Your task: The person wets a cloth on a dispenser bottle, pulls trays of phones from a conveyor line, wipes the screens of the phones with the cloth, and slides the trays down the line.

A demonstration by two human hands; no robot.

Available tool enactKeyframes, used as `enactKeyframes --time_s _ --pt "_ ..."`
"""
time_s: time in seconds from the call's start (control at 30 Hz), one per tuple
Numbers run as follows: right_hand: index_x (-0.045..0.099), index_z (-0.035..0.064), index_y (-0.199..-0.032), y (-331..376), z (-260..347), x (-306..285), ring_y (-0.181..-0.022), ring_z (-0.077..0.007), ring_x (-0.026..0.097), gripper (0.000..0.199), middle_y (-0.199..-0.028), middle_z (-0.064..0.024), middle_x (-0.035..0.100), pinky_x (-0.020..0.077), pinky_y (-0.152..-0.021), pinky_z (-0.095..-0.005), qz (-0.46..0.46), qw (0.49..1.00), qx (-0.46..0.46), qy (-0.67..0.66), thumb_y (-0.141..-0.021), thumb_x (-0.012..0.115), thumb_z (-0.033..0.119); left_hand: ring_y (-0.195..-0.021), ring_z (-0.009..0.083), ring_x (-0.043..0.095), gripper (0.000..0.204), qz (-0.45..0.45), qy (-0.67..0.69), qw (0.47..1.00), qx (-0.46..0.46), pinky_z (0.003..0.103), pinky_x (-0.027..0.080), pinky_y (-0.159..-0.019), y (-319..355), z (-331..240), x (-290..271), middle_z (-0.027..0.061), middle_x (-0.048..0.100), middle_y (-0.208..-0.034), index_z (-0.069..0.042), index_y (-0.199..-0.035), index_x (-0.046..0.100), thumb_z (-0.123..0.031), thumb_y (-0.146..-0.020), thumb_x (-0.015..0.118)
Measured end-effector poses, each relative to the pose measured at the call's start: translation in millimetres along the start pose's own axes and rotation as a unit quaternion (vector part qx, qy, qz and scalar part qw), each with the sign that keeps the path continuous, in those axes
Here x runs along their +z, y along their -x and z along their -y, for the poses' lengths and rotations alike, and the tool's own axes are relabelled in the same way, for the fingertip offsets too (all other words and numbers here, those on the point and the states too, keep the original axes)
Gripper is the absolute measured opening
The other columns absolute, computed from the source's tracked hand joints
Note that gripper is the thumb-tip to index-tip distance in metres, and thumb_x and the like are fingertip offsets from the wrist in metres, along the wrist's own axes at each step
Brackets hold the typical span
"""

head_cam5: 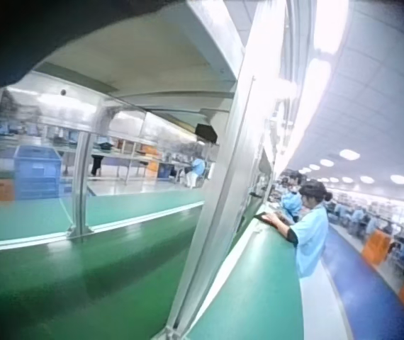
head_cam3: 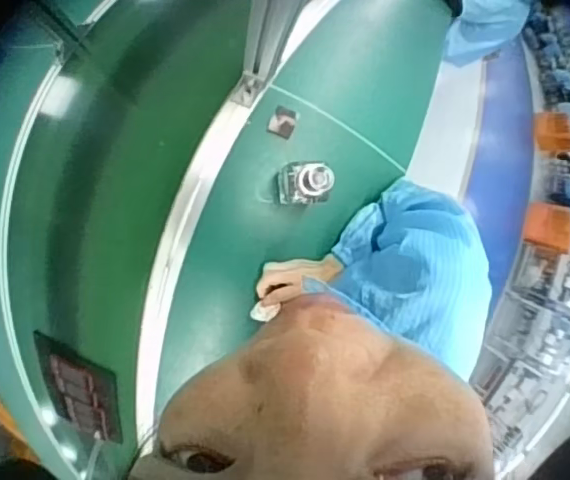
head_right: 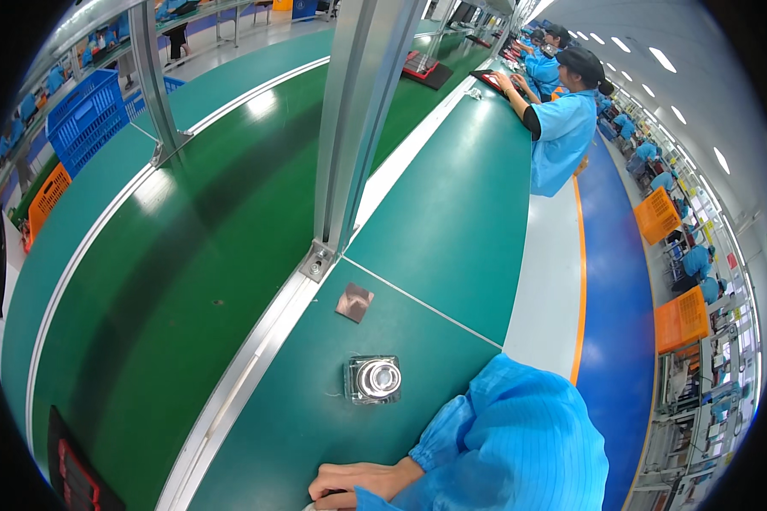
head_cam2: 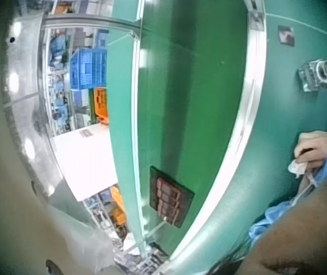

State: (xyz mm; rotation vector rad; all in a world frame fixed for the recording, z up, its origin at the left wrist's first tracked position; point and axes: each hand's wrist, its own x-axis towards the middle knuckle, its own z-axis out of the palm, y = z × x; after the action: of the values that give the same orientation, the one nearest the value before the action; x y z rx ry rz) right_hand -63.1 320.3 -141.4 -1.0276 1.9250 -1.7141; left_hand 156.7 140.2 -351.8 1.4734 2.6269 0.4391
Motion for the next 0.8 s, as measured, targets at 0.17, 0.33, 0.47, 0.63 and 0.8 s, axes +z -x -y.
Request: enactKeyframes --time_s 0.17,0.33,0.47,0.63,0.8 --pt "0.058 0.0001 -0.112 -8.4 1.0 -6.0 -0.087 -0.0314 0.057 0.022 -0.106 -0.0161 0.056 0.0473 -0.072 -0.039 -0.009 0.992 -0.105 0.069 -0.097 0.061 0.016 -0.138 0.0356 0.035 0.061 -0.009 -0.02 1.0 0.019 0.048 0.031 -0.114 -3.3 0.0 -6.4 0.0142 0.036 -0.151 -0.012 -0.149 0.036 -0.025 -0.092 0.052" --pt "0.059 -0.0004 -0.111 -4.7 -2.6 -1.8 -0.086 -0.0326 0.056 0.022 -0.106 -0.0161 0.056 0.0474 -0.071 -0.0404 -0.025 0.994 -0.094 0.043 -0.095 0.063 0.014 -0.137 0.0352 0.035 0.059 -0.006 -0.073 0.996 0.059 0.047 0.031 -0.113 2.7 28.2 -18.8 0.0141 0.036 -0.15 -0.012 -0.148 0.037 -0.026 -0.092 0.052" --pt "0.059 -0.0002 -0.109 1.1 -9.5 -3.7 -0.088 -0.0324 0.056 0.02 -0.105 -0.0159 0.056 0.0474 -0.073 -0.0399 -0.025 0.993 -0.113 0.025 -0.096 0.061 0.015 -0.136 0.0348 0.036 0.059 0.001 -0.124 0.988 0.09 0.047 0.032 -0.113 3.3 55.7 -31.7 0.014 0.037 -0.15 -0.012 -0.148 0.037 -0.026 -0.093 0.052" --pt "0.06 0.001 -0.11 8.5 -8.4 -4.5 -0.091 -0.0315 0.056 0.019 -0.105 -0.0146 0.055 0.0478 -0.075 -0.039 -0.011 0.994 -0.108 0.017 -0.097 0.058 0.015 -0.136 0.0344 0.037 0.058 0.013 -0.174 0.977 0.121 0.046 0.032 -0.112 9.2 80.2 -51.5 0.0138 0.038 -0.149 -0.012 -0.147 0.037 -0.026 -0.093 0.051" --pt "0.061 0.0039 -0.114 12.8 -22.8 5.8 -0.094 -0.0289 0.056 0.02 -0.105 -0.0124 0.054 0.0482 -0.078 -0.0364 -0.024 0.996 -0.087 -0.007 -0.098 0.058 0.014 -0.135 0.0339 0.037 0.057 0.011 -0.201 0.97 0.138 0.046 0.033 -0.112 6.8 89.0 -60.2 0.0137 0.038 -0.149 -0.011 -0.147 0.038 -0.026 -0.094 0.051"
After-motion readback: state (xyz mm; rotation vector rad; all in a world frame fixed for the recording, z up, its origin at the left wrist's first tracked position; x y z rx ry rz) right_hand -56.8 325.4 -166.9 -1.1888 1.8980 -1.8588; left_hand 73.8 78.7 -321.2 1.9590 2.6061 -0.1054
